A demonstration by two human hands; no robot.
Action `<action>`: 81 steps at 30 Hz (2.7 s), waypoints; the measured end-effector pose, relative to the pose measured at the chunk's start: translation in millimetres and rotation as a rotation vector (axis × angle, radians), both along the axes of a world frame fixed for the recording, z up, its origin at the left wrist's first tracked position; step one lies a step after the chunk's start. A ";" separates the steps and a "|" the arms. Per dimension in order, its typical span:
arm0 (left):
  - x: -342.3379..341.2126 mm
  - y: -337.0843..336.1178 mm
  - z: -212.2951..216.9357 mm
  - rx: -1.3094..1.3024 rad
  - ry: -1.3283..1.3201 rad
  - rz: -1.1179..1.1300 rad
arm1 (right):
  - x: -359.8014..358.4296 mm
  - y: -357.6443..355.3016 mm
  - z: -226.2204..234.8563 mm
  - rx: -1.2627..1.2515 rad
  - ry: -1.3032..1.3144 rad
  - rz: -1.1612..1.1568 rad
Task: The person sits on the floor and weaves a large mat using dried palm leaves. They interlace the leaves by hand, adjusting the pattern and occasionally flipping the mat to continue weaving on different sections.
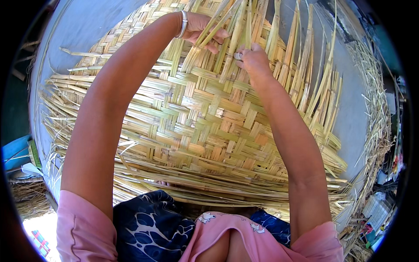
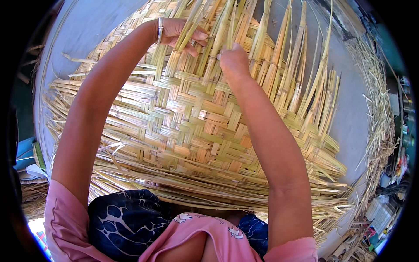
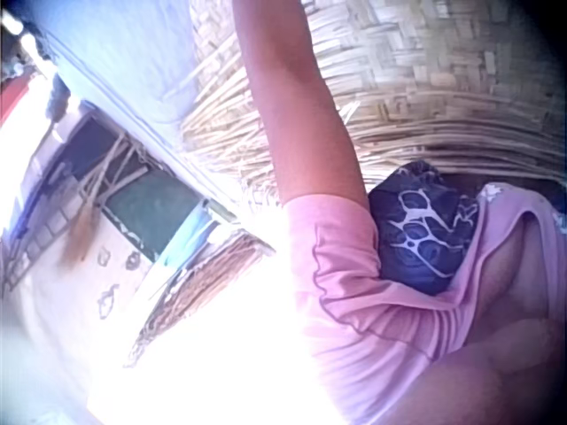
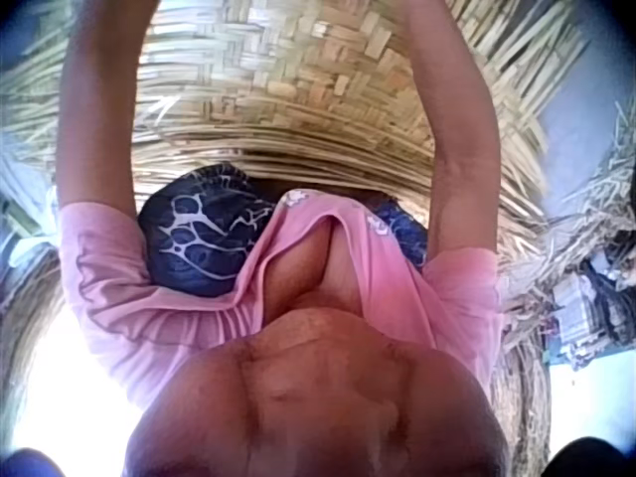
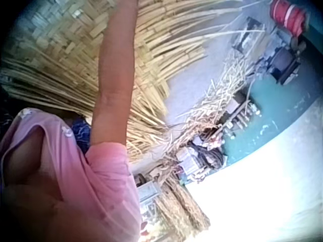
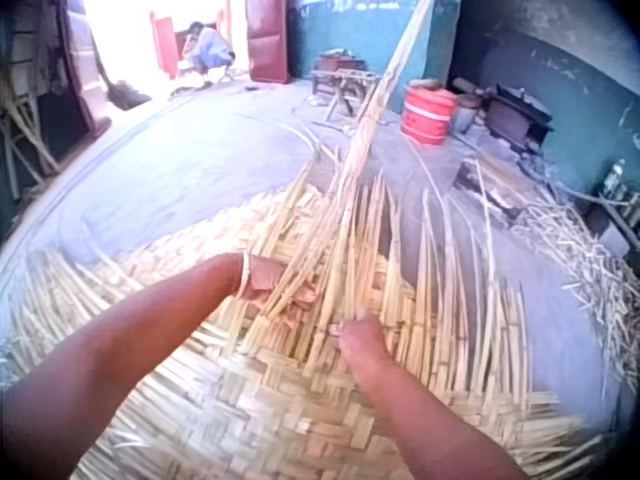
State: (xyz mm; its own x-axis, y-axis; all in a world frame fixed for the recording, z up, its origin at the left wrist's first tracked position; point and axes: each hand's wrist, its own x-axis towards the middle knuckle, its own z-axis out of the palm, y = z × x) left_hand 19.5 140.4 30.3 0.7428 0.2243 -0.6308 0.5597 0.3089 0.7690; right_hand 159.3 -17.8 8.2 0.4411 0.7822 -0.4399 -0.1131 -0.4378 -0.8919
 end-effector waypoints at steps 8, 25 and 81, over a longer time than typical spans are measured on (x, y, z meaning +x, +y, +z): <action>38.8 -0.8 -2.5 0.205 0.212 0.051 | 12.2 -1.4 -6.4 0.007 0.145 0.032; 36.1 4.0 -39.1 0.186 -0.115 0.171 | -7.5 -10.8 -9.7 0.061 -0.029 -0.014; -241.4 0.8 17.0 0.004 -0.884 1.429 | 18.7 -13.3 -15.8 -0.344 -0.902 0.856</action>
